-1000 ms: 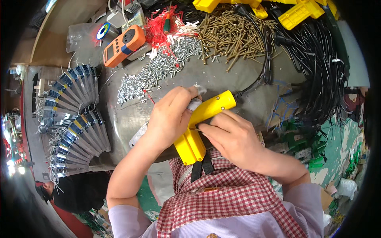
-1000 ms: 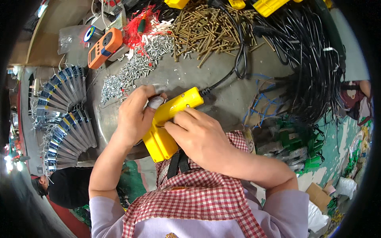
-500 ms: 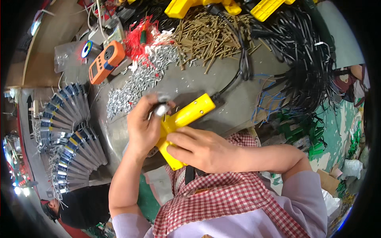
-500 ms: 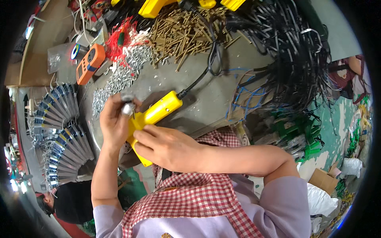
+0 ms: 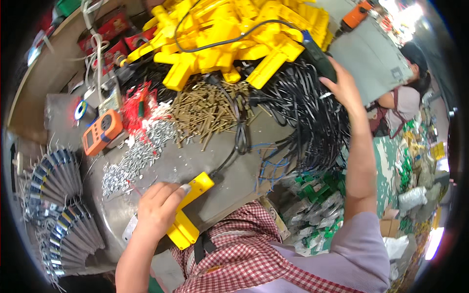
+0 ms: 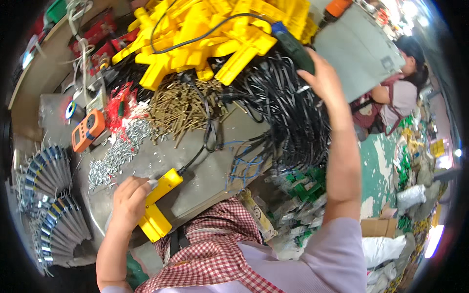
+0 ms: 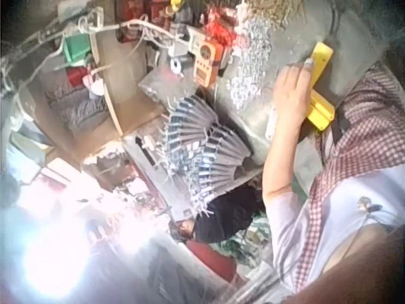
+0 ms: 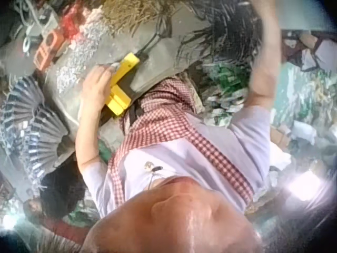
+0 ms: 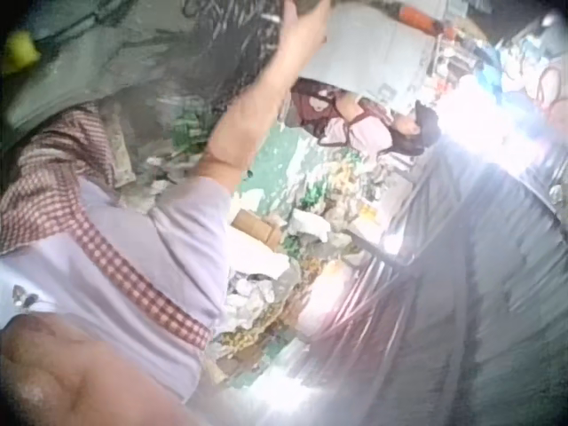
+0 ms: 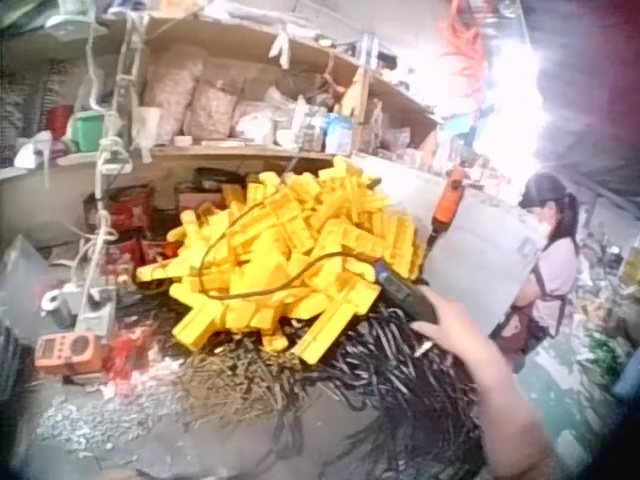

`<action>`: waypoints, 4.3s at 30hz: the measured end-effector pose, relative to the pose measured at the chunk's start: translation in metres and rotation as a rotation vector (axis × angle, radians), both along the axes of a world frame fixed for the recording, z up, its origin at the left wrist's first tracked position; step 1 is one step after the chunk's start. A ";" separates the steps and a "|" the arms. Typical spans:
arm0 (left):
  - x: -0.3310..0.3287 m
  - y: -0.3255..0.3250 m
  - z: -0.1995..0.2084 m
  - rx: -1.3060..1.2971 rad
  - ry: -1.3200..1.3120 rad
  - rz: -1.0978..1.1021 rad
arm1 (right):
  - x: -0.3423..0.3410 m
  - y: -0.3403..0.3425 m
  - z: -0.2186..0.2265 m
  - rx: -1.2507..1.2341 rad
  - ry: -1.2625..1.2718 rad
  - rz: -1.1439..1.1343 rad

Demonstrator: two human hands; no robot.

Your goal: Assembling hardware components by soldering wires and securing them with screws.

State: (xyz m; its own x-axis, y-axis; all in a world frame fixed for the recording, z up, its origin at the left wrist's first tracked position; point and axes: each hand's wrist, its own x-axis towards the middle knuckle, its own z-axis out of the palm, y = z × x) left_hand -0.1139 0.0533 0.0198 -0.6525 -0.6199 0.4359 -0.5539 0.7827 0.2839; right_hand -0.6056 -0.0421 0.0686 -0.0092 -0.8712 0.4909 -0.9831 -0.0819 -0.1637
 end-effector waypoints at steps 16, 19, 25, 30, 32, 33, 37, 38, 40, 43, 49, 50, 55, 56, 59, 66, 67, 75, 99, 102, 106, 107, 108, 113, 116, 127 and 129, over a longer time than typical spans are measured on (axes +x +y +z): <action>0.012 -0.013 -0.017 0.762 0.606 0.200 | 0.200 0.070 0.009 0.202 -1.413 0.787; 0.012 -0.007 -0.021 0.767 0.769 0.237 | 0.226 0.074 0.010 0.164 -1.429 0.837; 0.011 -0.009 -0.008 0.395 0.307 0.123 | 0.239 0.073 0.004 0.183 -1.475 0.897; -0.005 -0.006 0.000 0.158 -0.027 0.171 | 0.242 0.069 -0.001 0.209 -1.682 0.974; -0.009 -0.006 -0.002 0.133 -0.013 0.184 | 0.248 0.068 -0.001 0.138 -1.616 0.952; -0.009 -0.005 -0.003 0.180 0.007 0.237 | 0.254 0.065 -0.001 0.066 -1.556 0.932; 0.000 -0.006 -0.008 0.522 0.224 0.444 | 0.270 0.061 0.001 0.080 -1.484 0.945; 0.002 -0.005 -0.010 0.521 0.233 0.455 | 0.272 0.060 0.000 0.091 -1.480 0.955; 0.005 -0.005 -0.010 0.594 0.294 0.398 | 0.275 0.059 -0.002 0.058 -1.479 0.969; -0.003 0.010 -0.003 0.338 0.020 0.458 | 0.278 0.058 -0.002 0.054 -1.489 0.963; -0.004 0.016 -0.002 0.284 -0.052 0.324 | 0.288 0.055 -0.007 0.111 -1.484 1.002; -0.008 0.019 -0.001 0.416 -0.093 0.300 | 0.288 0.054 -0.009 0.131 -1.437 1.035; -0.015 0.023 -0.001 0.463 -0.182 0.352 | 0.314 0.063 -0.015 0.237 -1.536 1.101; -0.014 0.023 -0.002 0.464 -0.169 0.351 | 0.320 0.068 -0.020 0.247 -1.529 1.105; -0.013 0.024 -0.004 0.480 -0.163 0.348 | 0.319 0.070 -0.036 0.278 -1.277 0.967; -0.015 0.026 -0.011 0.467 -0.098 0.307 | 0.329 0.081 0.008 0.169 -1.411 0.854; -0.014 0.025 -0.012 0.456 -0.092 0.306 | 0.325 0.077 -0.002 0.259 -1.356 0.906; -0.015 0.026 -0.013 0.487 -0.131 0.275 | 0.316 0.074 -0.015 0.232 -1.366 0.900; -0.021 0.027 -0.016 0.425 -0.195 0.328 | 0.308 0.084 -0.022 0.216 -1.425 0.976; -0.021 0.027 -0.014 0.423 -0.174 0.307 | 0.310 0.094 -0.023 0.269 -1.392 1.081; -0.019 0.027 -0.017 0.384 -0.172 0.306 | 0.315 0.094 -0.028 0.332 -1.488 1.118; -0.019 0.027 -0.017 0.364 -0.171 0.300 | 0.314 0.090 -0.027 0.380 -1.392 1.161; -0.018 0.028 -0.016 0.366 -0.172 0.304 | 0.314 0.089 -0.028 0.427 -1.299 1.202; -0.018 0.029 -0.018 0.355 -0.097 0.279 | 0.318 0.097 -0.032 0.447 -1.389 1.161; -0.016 0.024 -0.011 0.335 -0.154 0.230 | 0.310 0.095 -0.032 0.444 -1.308 1.262; -0.047 -0.031 -0.027 0.239 -0.081 0.351 | 0.324 0.134 0.004 0.238 -1.440 1.100; -0.048 -0.033 -0.028 0.219 -0.064 0.372 | 0.323 0.141 -0.012 0.431 -1.435 0.928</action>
